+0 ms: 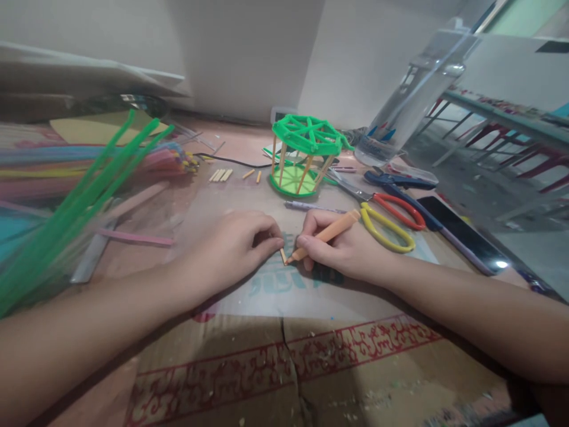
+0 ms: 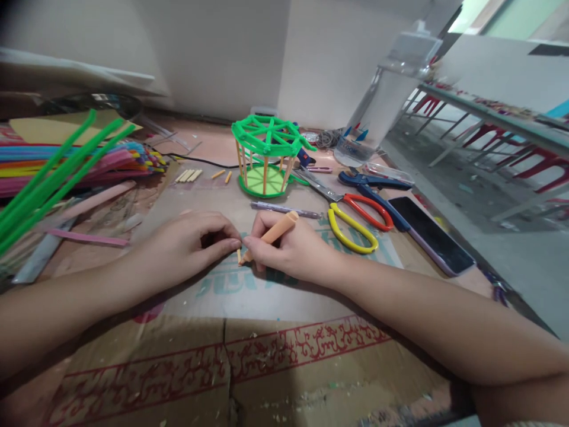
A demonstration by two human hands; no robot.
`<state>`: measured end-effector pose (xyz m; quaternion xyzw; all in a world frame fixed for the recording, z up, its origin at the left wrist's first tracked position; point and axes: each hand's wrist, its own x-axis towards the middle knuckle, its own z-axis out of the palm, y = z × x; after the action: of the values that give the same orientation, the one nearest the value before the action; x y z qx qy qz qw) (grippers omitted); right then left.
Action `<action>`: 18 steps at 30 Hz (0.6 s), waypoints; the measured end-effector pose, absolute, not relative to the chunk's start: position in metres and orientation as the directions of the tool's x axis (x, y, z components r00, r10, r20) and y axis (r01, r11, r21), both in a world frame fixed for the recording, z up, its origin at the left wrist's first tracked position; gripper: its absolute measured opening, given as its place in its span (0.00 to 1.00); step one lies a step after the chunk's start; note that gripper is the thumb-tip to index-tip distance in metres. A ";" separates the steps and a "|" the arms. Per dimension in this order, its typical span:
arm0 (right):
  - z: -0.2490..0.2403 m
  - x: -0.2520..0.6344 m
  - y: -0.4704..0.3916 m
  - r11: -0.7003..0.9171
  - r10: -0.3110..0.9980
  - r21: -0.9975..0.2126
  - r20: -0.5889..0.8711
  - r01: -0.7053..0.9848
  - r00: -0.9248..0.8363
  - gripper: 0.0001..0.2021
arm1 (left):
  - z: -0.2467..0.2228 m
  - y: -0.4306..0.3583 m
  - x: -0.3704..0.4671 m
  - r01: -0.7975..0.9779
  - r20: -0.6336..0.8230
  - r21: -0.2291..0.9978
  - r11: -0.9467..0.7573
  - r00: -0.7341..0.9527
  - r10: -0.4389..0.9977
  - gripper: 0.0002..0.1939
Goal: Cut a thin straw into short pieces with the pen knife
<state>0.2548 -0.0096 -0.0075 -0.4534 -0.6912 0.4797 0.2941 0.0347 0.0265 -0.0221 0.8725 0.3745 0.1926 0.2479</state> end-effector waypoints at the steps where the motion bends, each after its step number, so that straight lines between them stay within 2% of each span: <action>1: -0.007 0.255 -0.010 0.125 0.909 -0.931 -0.031 0.344 -0.416 0.16 | -0.022 0.027 0.035 0.558 0.146 0.579 -0.595 0.647 0.749 0.11; 18: -0.007 0.254 -0.011 0.163 0.910 -0.926 0.007 0.342 -0.414 0.14 | -0.023 0.028 0.036 0.559 0.152 0.560 -0.611 0.657 0.739 0.11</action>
<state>0.2537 -0.0107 -0.0074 -0.4477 -0.6992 0.4671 0.3042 0.0357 0.0279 -0.0234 0.8778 0.3696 0.1874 0.2402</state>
